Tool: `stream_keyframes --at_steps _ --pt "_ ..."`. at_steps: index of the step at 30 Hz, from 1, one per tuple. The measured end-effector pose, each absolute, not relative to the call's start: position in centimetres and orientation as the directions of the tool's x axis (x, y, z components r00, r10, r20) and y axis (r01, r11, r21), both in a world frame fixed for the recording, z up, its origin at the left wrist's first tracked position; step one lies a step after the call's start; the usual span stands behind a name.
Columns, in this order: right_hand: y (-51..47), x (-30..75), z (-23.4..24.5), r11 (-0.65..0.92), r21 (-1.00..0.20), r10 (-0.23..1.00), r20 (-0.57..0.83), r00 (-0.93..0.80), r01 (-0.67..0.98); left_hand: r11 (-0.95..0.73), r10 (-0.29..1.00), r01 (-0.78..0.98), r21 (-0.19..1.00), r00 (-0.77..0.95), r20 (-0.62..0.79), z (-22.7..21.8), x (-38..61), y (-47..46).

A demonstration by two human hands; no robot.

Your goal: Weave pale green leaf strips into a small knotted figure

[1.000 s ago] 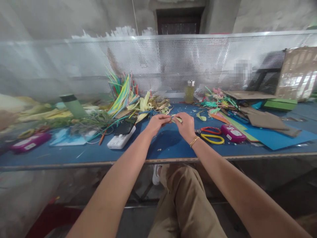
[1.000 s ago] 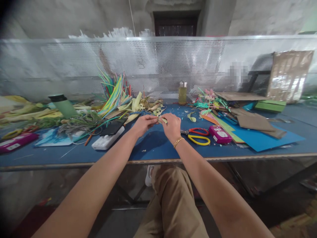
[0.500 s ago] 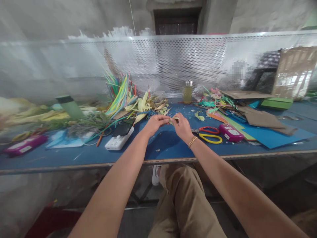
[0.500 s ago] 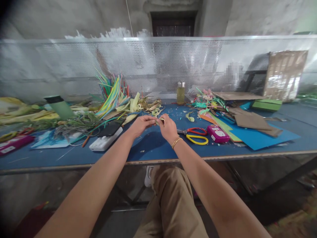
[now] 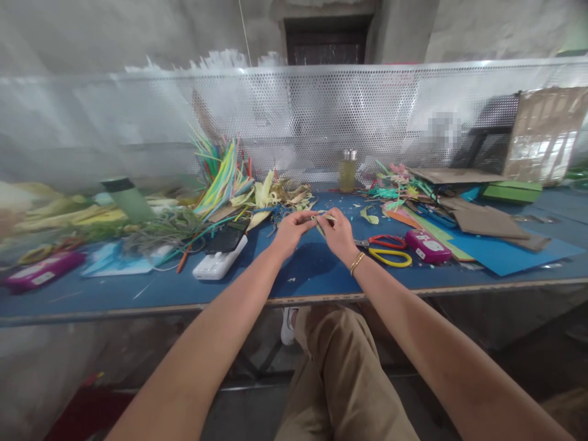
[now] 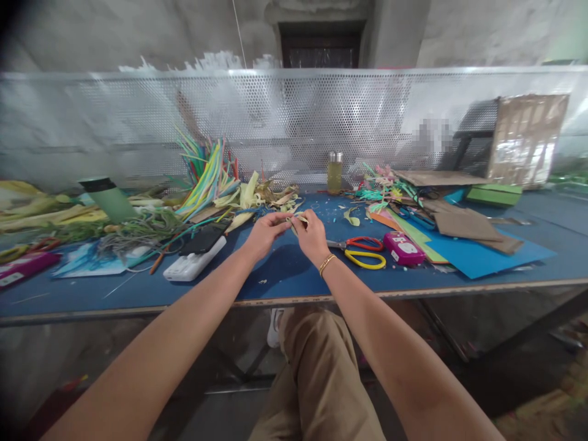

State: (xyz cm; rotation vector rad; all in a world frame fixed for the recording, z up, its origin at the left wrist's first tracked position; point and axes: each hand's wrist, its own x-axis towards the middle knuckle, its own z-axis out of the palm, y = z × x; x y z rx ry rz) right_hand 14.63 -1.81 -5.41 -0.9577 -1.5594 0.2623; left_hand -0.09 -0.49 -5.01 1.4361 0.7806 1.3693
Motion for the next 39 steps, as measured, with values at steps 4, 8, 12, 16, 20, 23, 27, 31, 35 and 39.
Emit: stream_keyframes --at_steps 4,8,12,16,20,23,27,31,35,39 --pt "-1.7 14.3 -5.5 0.621 -0.726 0.747 0.662 0.057 0.295 -0.258 0.954 -0.281 0.925 0.080 0.290 -4.8 0.0 -0.5" --pt "-1.6 14.2 -6.0 0.605 -0.754 0.770 0.636 0.054 0.254 -0.235 0.968 -0.324 0.916 0.005 0.250 -4.4 -0.2 -0.5" --pt "-2.0 14.5 -6.0 0.629 -0.643 0.718 0.696 -0.009 0.437 -0.231 0.973 -0.325 0.917 -0.070 0.221 -4.3 -0.4 -0.3" --pt "-3.2 14.7 -5.0 0.655 -0.236 0.560 0.789 -0.252 0.718 -0.262 0.962 -0.181 0.948 -0.122 0.243 -4.7 -0.5 -0.1" --pt "-4.2 14.7 -4.0 0.571 -0.058 0.493 0.822 -0.286 0.819 -0.353 0.932 -0.027 0.935 -0.099 0.349 -4.7 -0.6 -0.2" --pt "-4.1 14.9 -4.1 0.572 -0.171 0.504 0.845 -0.179 0.802 -0.385 0.923 0.017 0.923 0.026 0.385 -4.5 -0.7 -0.5" --pt "-2.9 15.4 -4.9 0.589 -0.347 0.597 0.796 -0.103 0.730 -0.402 0.898 0.015 0.915 0.202 0.391 -4.2 -0.9 -0.9" --pt "-2.4 15.4 -5.2 0.617 -0.400 0.638 0.759 -0.133 0.678 -0.408 0.877 0.018 0.913 0.287 0.386 -3.7 -1.5 -1.2" --pt "-2.5 15.4 -5.1 0.679 -0.399 0.634 0.743 -0.217 0.616 -0.344 0.892 0.013 0.939 0.316 0.323 -3.5 -1.9 -1.2" --pt "-2.5 15.4 -5.2 0.663 -0.387 0.642 0.734 -0.221 0.640 -0.333 0.905 0.061 0.941 0.299 0.301 -3.5 -2.2 -0.9"
